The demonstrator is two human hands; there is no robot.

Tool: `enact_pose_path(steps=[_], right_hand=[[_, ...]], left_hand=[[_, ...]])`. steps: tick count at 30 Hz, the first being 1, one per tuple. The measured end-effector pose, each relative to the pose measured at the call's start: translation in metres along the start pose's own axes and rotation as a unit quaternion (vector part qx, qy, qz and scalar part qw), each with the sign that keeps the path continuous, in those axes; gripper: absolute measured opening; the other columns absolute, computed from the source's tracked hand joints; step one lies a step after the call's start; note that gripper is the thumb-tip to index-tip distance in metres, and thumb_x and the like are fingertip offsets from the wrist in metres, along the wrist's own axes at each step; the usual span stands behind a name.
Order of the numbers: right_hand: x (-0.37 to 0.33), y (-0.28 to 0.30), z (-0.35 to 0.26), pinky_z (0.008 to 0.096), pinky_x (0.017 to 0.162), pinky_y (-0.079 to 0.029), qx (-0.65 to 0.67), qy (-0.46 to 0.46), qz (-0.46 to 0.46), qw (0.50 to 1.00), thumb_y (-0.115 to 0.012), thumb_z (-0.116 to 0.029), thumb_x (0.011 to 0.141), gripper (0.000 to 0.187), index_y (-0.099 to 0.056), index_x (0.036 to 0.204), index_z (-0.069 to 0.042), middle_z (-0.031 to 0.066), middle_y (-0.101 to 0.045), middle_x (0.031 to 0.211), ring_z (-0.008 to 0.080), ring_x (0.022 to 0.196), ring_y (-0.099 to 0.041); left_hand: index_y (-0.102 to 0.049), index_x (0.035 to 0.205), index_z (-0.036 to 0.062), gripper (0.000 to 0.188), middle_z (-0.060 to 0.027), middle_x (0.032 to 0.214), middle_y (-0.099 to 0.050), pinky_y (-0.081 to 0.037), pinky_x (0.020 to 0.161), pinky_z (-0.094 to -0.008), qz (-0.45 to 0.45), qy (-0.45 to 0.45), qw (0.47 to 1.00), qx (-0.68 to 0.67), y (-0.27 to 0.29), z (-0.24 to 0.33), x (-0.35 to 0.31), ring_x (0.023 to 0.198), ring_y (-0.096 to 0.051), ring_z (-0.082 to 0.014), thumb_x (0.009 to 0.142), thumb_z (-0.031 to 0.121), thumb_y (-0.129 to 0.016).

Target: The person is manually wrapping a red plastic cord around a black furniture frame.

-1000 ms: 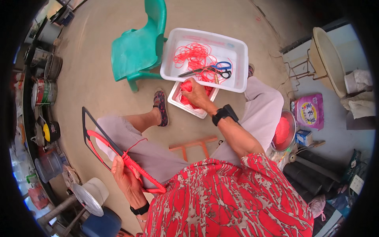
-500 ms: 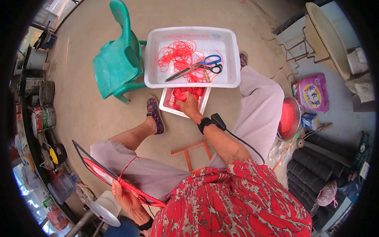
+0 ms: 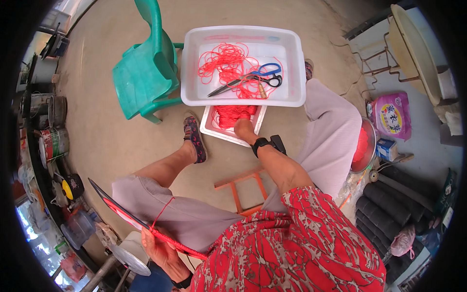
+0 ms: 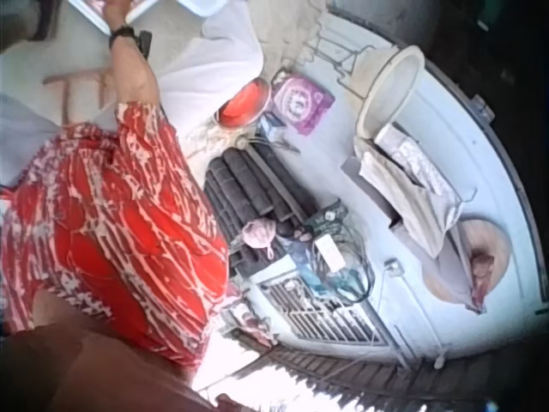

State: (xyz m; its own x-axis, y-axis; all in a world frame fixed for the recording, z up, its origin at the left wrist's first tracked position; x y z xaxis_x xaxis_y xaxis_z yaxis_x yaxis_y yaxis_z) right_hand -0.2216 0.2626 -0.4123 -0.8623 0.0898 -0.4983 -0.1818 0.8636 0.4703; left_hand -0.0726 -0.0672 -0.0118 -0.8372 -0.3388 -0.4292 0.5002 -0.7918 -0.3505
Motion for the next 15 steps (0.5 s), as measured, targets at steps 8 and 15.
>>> enact_pose_path(steps=[8, 15], right_hand=[[-0.015, 0.009, -0.041, 0.0469, 0.082, -0.043, -0.317, 0.029, 0.073, 0.945, -0.056, -0.011, 0.073, 0.019, -0.064, 0.089, -0.004, 0.018, -0.061, 0.103, 0.0341, 0.102, -0.055], [-0.01, -0.007, -0.029, 0.0453, 0.072, -0.038, -0.401, 0.105, 0.092, 0.905, -0.054, -0.018, 0.074, 0.015, -0.066, 0.079, -0.009, 0.0114, -0.063, 0.089, 0.0293, 0.089, -0.056]], left_hand=[[-0.05, 0.092, -0.0012, 0.02, -0.0129, 0.061, -0.055, -0.04, 0.03, -0.0269, 0.032, 0.012, 0.999, 0.019, -0.008, 0.002, -0.008, 0.036, -0.048, -0.0182, 0.091, 0.017, -0.057], [-0.05, 0.091, -0.0012, 0.022, -0.0138, 0.056, -0.053, -0.038, 0.029, -0.0277, 0.053, 0.014, 0.996, 0.068, 0.006, 0.007, -0.008, 0.033, -0.045, -0.0193, 0.09, 0.019, -0.058]])
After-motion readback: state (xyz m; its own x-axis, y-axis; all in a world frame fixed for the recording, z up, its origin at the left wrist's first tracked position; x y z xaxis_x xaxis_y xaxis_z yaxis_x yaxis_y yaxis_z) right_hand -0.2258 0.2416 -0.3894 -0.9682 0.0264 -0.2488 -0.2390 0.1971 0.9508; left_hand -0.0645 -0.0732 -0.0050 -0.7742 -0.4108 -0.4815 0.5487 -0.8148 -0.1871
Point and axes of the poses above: each hand's wrist, its own x-axis towards the middle knuckle, its own y-axis out of the back of the hand, z = x × y, the point moved 10 cm from there along x, towards the middle knuckle
